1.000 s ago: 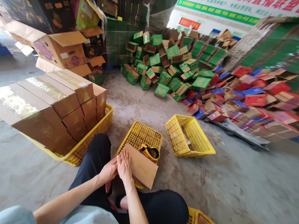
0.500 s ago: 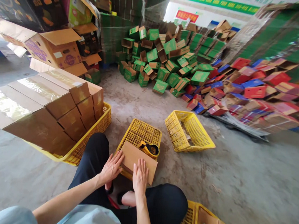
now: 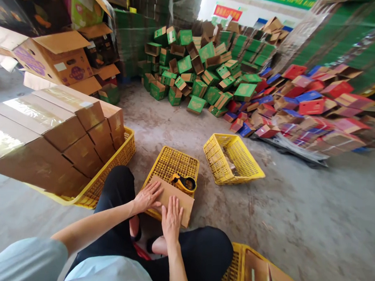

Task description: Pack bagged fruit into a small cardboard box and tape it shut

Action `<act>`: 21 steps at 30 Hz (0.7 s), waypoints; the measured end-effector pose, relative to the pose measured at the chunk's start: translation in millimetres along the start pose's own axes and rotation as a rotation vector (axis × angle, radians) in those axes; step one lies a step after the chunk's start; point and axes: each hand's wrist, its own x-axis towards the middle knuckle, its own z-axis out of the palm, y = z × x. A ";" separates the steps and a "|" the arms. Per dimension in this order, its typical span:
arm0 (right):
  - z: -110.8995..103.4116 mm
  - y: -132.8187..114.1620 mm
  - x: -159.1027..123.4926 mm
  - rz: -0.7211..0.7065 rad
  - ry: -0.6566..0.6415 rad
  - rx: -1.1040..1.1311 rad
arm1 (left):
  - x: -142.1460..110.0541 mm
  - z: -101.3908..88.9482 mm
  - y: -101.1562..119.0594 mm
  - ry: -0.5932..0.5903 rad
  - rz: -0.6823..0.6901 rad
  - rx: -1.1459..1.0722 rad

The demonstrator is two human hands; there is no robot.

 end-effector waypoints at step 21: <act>-32.8 -14.1 8.3 0.003 -0.072 0.025 | -33.1 -8.6 17.3 0.078 -0.105 0.005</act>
